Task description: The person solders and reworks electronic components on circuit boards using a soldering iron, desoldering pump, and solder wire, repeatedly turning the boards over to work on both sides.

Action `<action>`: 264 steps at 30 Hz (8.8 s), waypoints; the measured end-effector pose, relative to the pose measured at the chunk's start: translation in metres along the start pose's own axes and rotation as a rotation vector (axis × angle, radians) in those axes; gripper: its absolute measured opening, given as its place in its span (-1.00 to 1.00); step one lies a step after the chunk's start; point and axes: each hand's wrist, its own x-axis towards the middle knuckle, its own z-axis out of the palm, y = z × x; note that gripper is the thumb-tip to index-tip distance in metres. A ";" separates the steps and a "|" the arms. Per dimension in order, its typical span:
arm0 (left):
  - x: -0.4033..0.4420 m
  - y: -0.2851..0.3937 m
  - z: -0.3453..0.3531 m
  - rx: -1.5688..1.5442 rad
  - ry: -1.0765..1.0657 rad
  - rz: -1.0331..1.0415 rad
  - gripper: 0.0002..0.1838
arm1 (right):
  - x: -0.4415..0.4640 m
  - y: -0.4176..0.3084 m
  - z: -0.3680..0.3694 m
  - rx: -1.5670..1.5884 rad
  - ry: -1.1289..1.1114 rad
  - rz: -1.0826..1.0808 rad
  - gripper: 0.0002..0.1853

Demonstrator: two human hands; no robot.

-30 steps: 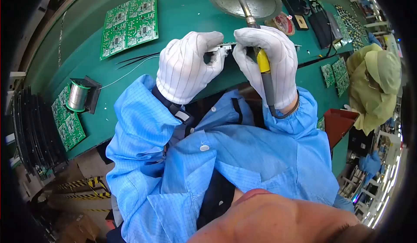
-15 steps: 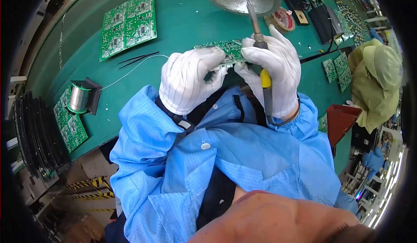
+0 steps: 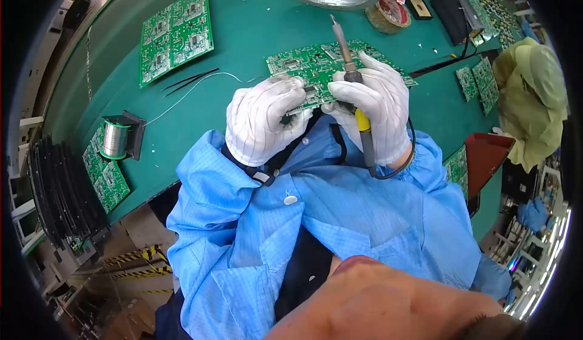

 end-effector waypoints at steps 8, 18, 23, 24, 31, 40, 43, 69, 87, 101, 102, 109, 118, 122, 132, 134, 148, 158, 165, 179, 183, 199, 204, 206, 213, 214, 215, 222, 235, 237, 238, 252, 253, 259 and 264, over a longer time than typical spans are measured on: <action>0.011 -0.005 -0.001 -0.001 0.045 -0.044 -0.54 | 0.019 0.004 -0.002 0.070 0.023 0.031 -0.55; 0.041 -0.007 -0.007 -0.263 0.058 -0.302 -0.57 | 0.045 0.017 -0.002 0.002 -0.010 0.056 -0.59; 0.041 -0.009 0.000 -0.460 0.337 -0.318 -0.65 | 0.059 0.032 0.007 -0.003 0.025 0.062 -0.63; 0.045 -0.014 -0.002 -0.269 0.291 -0.211 -0.71 | 0.061 0.035 0.008 -0.012 0.032 0.044 -0.65; 0.052 -0.012 0.016 -0.126 0.253 -0.344 -0.80 | 0.066 0.041 0.010 -0.003 -0.020 0.104 -0.61; 0.065 -0.016 -0.004 -0.556 0.253 -0.574 -0.85 | 0.095 0.024 -0.003 0.107 -0.165 0.137 -0.74; 0.062 -0.030 -0.010 -0.485 0.207 -0.586 -0.88 | 0.103 0.034 0.007 -0.284 0.095 -0.254 -0.69; 0.071 -0.037 -0.009 -0.670 0.234 -0.643 -0.69 | -0.002 0.051 -0.005 0.296 0.173 0.194 -0.52; 0.059 -0.054 -0.009 -0.704 0.148 -0.691 -0.77 | -0.001 0.045 -0.009 0.277 0.159 0.166 -0.60; 0.056 -0.056 -0.006 -0.643 0.165 -0.674 -0.75 | -0.004 0.048 -0.007 0.270 0.169 0.168 -0.57; 0.056 -0.057 -0.006 -0.643 0.165 -0.674 -0.75 | -0.004 0.049 -0.006 0.265 0.169 0.163 -0.57; 0.058 -0.053 -0.005 -0.690 0.193 -0.668 -0.78 | -0.002 0.045 -0.008 0.264 0.158 0.184 -0.59; 0.057 -0.053 -0.006 -0.650 0.166 -0.683 -0.78 | -0.006 0.047 -0.008 0.257 0.164 0.171 -0.60; 0.057 -0.053 -0.006 -0.674 0.167 -0.655 -0.78 | -0.004 0.046 -0.009 0.253 0.150 0.191 -0.60; 0.054 -0.056 -0.003 -0.711 0.187 -0.638 -0.76 | -0.006 0.047 -0.008 0.237 0.158 0.185 -0.60; 0.054 -0.054 -0.004 -0.689 0.186 -0.659 -0.76 | -0.005 0.045 -0.008 0.239 0.151 0.182 -0.60; 0.056 -0.051 -0.004 -0.690 0.195 -0.685 -0.77 | -0.004 0.045 -0.010 0.241 0.127 0.159 -0.61; 0.054 -0.054 -0.002 -0.722 0.207 -0.640 -0.75 | -0.006 0.046 -0.010 0.248 0.130 0.165 -0.59; 0.054 -0.053 -0.004 -0.649 0.173 -0.662 -0.74 | -0.006 0.045 -0.008 0.253 0.147 0.187 -0.60; 0.054 -0.051 -0.003 -0.654 0.197 -0.665 -0.75 | -0.006 0.045 -0.010 0.219 0.132 0.163 -0.59; 0.052 -0.052 0.001 -0.767 0.246 -0.650 -0.74 | -0.001 0.042 -0.012 0.278 0.115 0.235 -0.55; 0.039 -0.060 -0.085 0.302 0.217 -0.499 -0.72 | 0.076 0.017 0.021 0.073 -0.056 0.077 -0.64; -0.006 -0.096 -0.066 0.613 -0.394 -0.522 -0.83 | 0.094 0.010 0.015 -0.062 -0.109 -0.053 -0.69; -0.014 -0.105 -0.066 0.652 -0.417 -0.466 -0.85 | 0.093 0.017 0.024 0.010 -0.105 -0.004 -0.68; 0.012 -0.091 -0.082 0.319 0.199 -0.043 -0.84 | 0.097 0.012 0.026 0.172 -0.061 0.255 -0.70; 0.022 -0.069 -0.084 0.139 0.184 -0.214 -0.86 | 0.097 0.015 0.029 0.180 -0.048 0.202 -0.70; 0.033 -0.044 -0.085 -0.041 0.169 -0.383 -0.88 | 0.098 0.017 0.030 0.189 -0.035 0.143 -0.69; 0.084 -0.055 -0.066 0.225 -0.084 0.004 -0.85 | 0.091 0.013 0.033 0.150 -0.021 0.142 -0.74; 0.107 -0.052 -0.078 0.143 -0.416 0.008 -0.83 | 0.083 0.013 0.029 0.196 -0.045 0.125 -0.66; 0.107 -0.051 -0.079 0.159 -0.436 0.011 -0.82 | 0.082 0.014 0.030 0.185 -0.038 0.116 -0.69; 0.108 -0.051 -0.079 0.178 -0.453 0.011 -0.82 | 0.081 0.014 0.030 0.196 -0.054 0.115 -0.67; 0.119 -0.048 -0.086 0.245 -0.561 0.033 -0.76 | 0.082 0.007 0.026 0.278 -0.078 0.172 -0.68; 0.120 -0.047 -0.086 0.247 -0.578 0.017 -0.77 | 0.082 0.007 0.026 0.270 -0.080 0.167 -0.67; 0.120 -0.050 -0.086 0.248 -0.577 0.037 -0.79 | 0.079 0.012 0.029 0.207 -0.076 0.097 -0.61; 0.116 -0.052 -0.085 0.252 -0.525 0.072 -0.82 | 0.079 0.010 0.027 0.221 -0.106 0.119 -0.58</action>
